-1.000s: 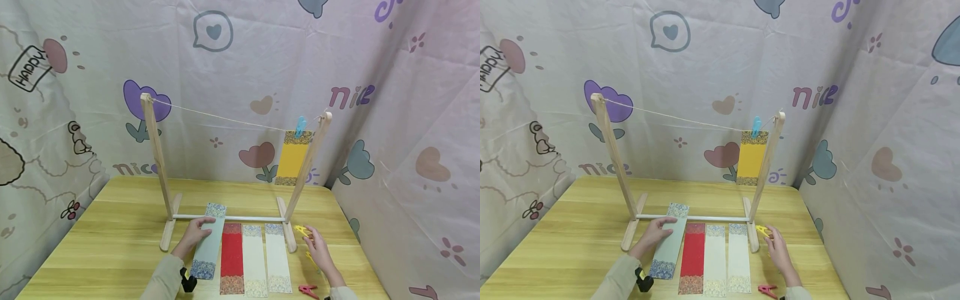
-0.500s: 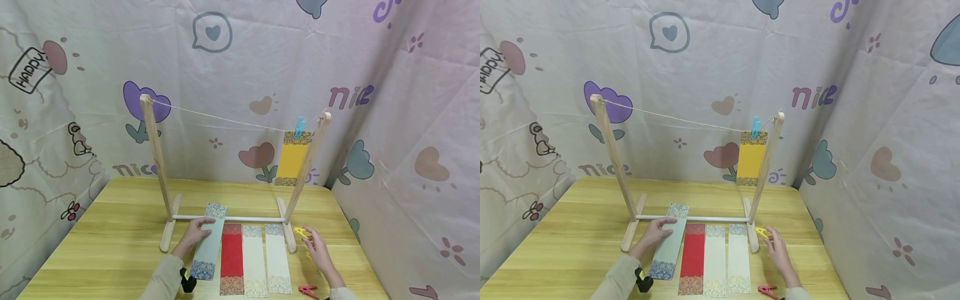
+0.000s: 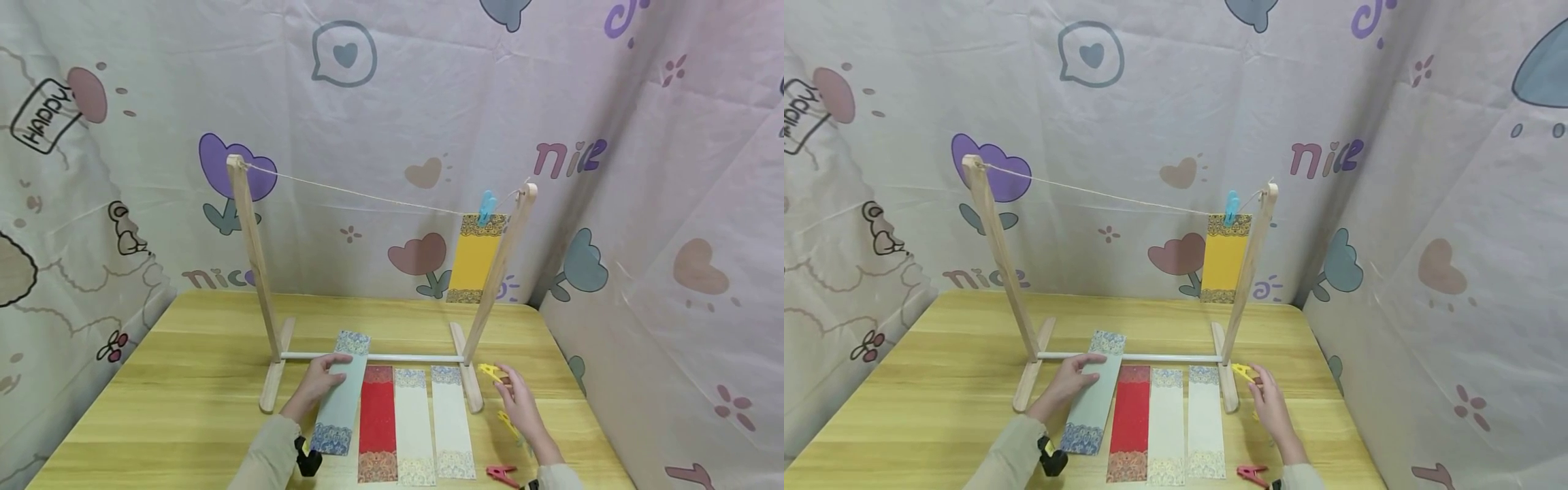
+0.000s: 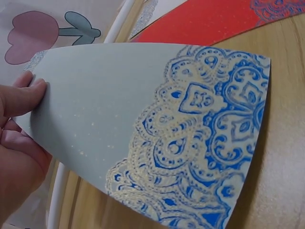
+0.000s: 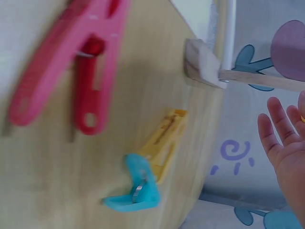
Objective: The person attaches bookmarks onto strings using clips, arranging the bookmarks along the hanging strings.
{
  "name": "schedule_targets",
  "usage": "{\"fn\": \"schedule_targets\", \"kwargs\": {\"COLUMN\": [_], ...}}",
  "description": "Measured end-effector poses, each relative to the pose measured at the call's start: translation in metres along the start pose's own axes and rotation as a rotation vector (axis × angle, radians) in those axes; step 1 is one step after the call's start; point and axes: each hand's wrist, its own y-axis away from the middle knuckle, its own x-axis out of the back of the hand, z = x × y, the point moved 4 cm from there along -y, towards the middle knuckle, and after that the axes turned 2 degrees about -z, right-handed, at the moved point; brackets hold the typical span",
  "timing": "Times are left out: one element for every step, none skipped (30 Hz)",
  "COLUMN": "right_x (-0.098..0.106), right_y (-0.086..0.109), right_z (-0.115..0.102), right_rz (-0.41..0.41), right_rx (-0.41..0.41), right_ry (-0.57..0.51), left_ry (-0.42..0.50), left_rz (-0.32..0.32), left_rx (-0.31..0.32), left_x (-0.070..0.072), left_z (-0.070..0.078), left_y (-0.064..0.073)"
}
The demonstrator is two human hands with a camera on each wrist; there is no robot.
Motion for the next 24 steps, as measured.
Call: {"fn": "schedule_targets", "kwargs": {"right_x": [0.001,0.002,0.003,0.004,0.005,0.006,0.007,0.007,0.008,0.008,0.009,0.009,0.009,0.010,0.010,0.010,0.011,0.011,0.012,0.012,0.012,0.013,0.013,0.013], "right_y": [-0.002,-0.004,-0.006,-0.008,-0.009,-0.011,-0.013,-0.015,-0.017,-0.018,-0.020,-0.022,-0.023,-0.024,-0.026,-0.027,-0.028,-0.029,-0.030,-0.031,-0.032,-0.033,-0.034,-0.036], "right_z": [-0.002,-0.004,-0.006,-0.008,-0.010,-0.012,-0.014,-0.015,-0.016,-0.017,-0.018,-0.019,-0.020,-0.021,-0.022,-0.023,-0.024,-0.026,-0.027,-0.029,-0.030,-0.031,-0.033,-0.034], "right_rz": [0.002,0.006,0.010,0.016,0.021,0.026,0.030,0.032,0.032,0.031,0.028,0.024,0.022,0.019,0.017,0.013,0.011,0.010,0.010,0.010,0.010,0.011,0.014,0.016], "right_rx": [0.011,0.020,0.038,0.054,0.069,0.081,0.093,0.101,0.104,0.102,0.100,0.096,0.094,0.088,0.085,0.083,0.085,0.088,0.095,0.099,0.108,0.117,0.129,0.136], "right_ry": [0.002,0.002,0.006,0.010,0.010,0.015,0.021,0.026,0.031,0.033,0.038,0.044,0.048,0.048,0.048,0.050,0.054,0.053,0.054,0.054,0.055,0.056,0.055,0.051], "left_ry": [-0.008,-0.010,-0.009,-0.007,-0.005,0.003,0.002,0.008,0.010,0.009,0.007,0.010,0.014,0.021,0.015,0.016,0.011,0.015,0.015,0.013,0.014,0.024,0.028,0.040], "left_rz": [-0.003,-0.004,-0.004,-0.006,-0.007,-0.008,-0.009,-0.007,-0.010,-0.011,-0.012,-0.013,-0.013,-0.011,-0.013,-0.010,-0.011,-0.009,-0.007,-0.005,-0.003,0.000,0.000,0.002], "left_rx": [-0.003,-0.002,0.001,0.002,0.003,0.008,0.007,0.013,0.010,0.008,0.001,0.001,-0.001,0.004,-0.004,-0.005,-0.015,-0.016,-0.022,-0.027,-0.038,-0.034,-0.034,-0.024], "left_x": [0.000,-0.001,-0.001,-0.001,-0.002,-0.002,-0.002,-0.003,-0.003,-0.003,-0.003,-0.004,-0.004,-0.004,-0.004,-0.004,-0.004,-0.004,-0.004,-0.004,-0.005,-0.005,-0.005,-0.005], "left_z": [0.001,0.003,0.004,0.006,0.007,0.007,0.008,0.009,0.010,0.011,0.011,0.012,0.013,0.014,0.015,0.015,0.016,0.017,0.018,0.018,0.019,0.019,0.020,0.020], "left_y": [0.000,0.000,0.000,0.000,0.000,0.000,0.000,0.000,0.000,0.000,-0.001,-0.001,-0.001,-0.002,-0.002,-0.003,-0.003,-0.003,-0.004,-0.004,-0.004,-0.005,-0.005,-0.005]}}
